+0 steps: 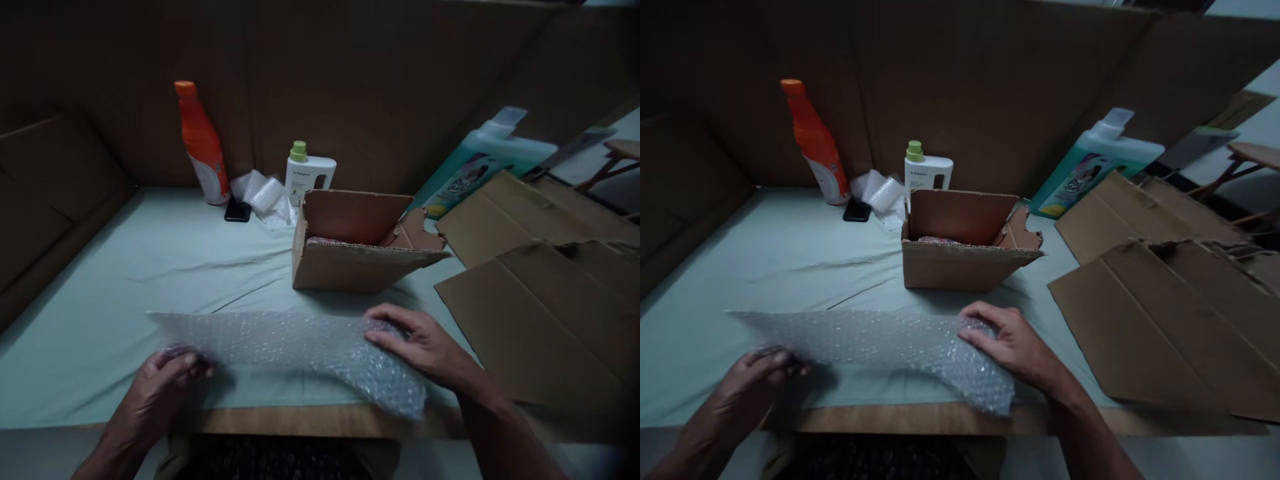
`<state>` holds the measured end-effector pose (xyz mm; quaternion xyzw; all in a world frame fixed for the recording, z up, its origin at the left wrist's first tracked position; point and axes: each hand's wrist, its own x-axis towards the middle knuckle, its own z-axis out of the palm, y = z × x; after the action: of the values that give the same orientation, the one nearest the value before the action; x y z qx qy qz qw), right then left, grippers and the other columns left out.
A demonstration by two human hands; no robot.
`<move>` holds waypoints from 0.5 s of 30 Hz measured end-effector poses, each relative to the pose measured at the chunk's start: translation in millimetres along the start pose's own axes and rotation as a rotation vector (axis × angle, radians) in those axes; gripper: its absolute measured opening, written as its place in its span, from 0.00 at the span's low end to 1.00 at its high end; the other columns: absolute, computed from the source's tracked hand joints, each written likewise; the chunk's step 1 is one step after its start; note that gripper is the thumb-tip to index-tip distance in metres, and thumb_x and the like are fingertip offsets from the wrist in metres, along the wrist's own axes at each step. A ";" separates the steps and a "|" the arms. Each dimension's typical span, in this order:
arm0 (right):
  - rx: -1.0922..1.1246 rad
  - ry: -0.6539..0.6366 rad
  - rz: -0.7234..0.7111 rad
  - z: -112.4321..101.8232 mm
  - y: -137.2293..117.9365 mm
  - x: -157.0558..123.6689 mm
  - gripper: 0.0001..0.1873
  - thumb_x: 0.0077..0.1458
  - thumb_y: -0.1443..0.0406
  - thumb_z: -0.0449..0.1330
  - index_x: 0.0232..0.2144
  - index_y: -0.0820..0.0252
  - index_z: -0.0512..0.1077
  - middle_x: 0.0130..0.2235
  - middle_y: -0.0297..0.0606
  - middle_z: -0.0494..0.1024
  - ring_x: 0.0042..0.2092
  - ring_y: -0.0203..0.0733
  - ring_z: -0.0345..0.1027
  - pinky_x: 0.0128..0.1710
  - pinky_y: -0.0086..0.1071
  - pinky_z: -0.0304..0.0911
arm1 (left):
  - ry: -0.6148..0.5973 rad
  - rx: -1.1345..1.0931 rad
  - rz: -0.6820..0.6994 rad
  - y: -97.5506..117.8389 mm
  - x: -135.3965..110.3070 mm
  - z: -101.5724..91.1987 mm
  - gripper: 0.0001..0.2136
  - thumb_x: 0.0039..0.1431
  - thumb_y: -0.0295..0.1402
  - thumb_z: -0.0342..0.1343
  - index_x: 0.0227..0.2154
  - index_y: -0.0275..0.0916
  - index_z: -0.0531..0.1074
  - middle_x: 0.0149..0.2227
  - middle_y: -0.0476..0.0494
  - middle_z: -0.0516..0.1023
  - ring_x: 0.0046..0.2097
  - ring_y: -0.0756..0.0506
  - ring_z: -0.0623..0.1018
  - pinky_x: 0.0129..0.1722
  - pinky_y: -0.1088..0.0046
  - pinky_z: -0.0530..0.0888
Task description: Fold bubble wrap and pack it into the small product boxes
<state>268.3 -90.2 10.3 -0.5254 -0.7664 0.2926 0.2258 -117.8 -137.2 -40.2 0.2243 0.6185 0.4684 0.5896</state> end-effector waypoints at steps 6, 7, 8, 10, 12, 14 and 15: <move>-0.372 0.404 0.046 12.2 60.1 -5.6 0.14 0.59 0.54 0.58 0.35 0.55 0.79 0.38 0.44 0.83 0.43 0.56 0.76 0.46 0.51 0.67 | -0.061 0.296 -0.196 -16.3 -7.8 -19.4 0.23 0.41 0.52 0.71 0.30 0.36 0.80 0.30 0.39 0.83 0.28 0.44 0.79 0.28 0.72 0.76; -0.353 0.447 0.082 12.0 70.1 -10.0 0.15 0.60 0.53 0.58 0.36 0.55 0.78 0.39 0.44 0.83 0.43 0.56 0.76 0.45 0.51 0.68 | -0.032 0.357 -0.202 -11.4 -7.9 -28.2 0.25 0.39 0.54 0.71 0.31 0.36 0.81 0.30 0.39 0.83 0.29 0.44 0.80 0.28 0.72 0.77; -0.312 0.479 0.136 9.8 78.9 -13.9 0.16 0.60 0.53 0.57 0.37 0.55 0.78 0.40 0.44 0.83 0.42 0.55 0.76 0.42 0.49 0.69 | 0.010 0.420 -0.188 -4.1 -7.4 -34.7 0.27 0.36 0.55 0.72 0.33 0.37 0.82 0.31 0.39 0.84 0.30 0.42 0.80 0.29 0.71 0.78; -0.212 0.512 0.257 1.6 92.4 -16.9 0.19 0.58 0.52 0.58 0.43 0.56 0.77 0.43 0.46 0.83 0.40 0.54 0.76 0.35 0.44 0.71 | 0.065 0.550 -0.095 14.2 -4.0 -34.2 0.29 0.34 0.55 0.72 0.36 0.40 0.83 0.34 0.39 0.85 0.35 0.39 0.82 0.34 0.70 0.80; -0.096 0.486 0.314 -6.5 100.2 -10.1 0.24 0.54 0.51 0.62 0.48 0.59 0.75 0.46 0.48 0.82 0.41 0.54 0.77 0.34 0.41 0.71 | 0.045 0.669 0.102 31.4 2.8 -9.8 0.27 0.39 0.54 0.70 0.40 0.42 0.83 0.38 0.39 0.85 0.41 0.37 0.82 0.38 0.69 0.80; 0.046 0.415 0.304 -10.7 103.0 4.7 0.29 0.50 0.50 0.65 0.49 0.61 0.74 0.46 0.49 0.82 0.44 0.55 0.77 0.37 0.42 0.73 | -0.043 0.763 0.351 41.6 13.7 35.4 0.23 0.46 0.51 0.67 0.43 0.44 0.81 0.45 0.39 0.84 0.45 0.37 0.81 0.35 0.71 0.78; 0.107 0.391 0.287 -11.0 103.3 13.4 0.30 0.48 0.49 0.67 0.48 0.62 0.74 0.45 0.49 0.82 0.44 0.56 0.78 0.38 0.42 0.74 | -0.112 0.801 0.446 43.2 20.7 62.0 0.24 0.50 0.49 0.65 0.48 0.44 0.79 0.49 0.39 0.82 0.44 0.38 0.81 0.29 0.72 0.76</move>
<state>340.4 -46.7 -51.9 -0.6629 -0.6089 0.2548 0.3535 -75.6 -80.6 -6.2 0.5869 0.6547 0.2950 0.3740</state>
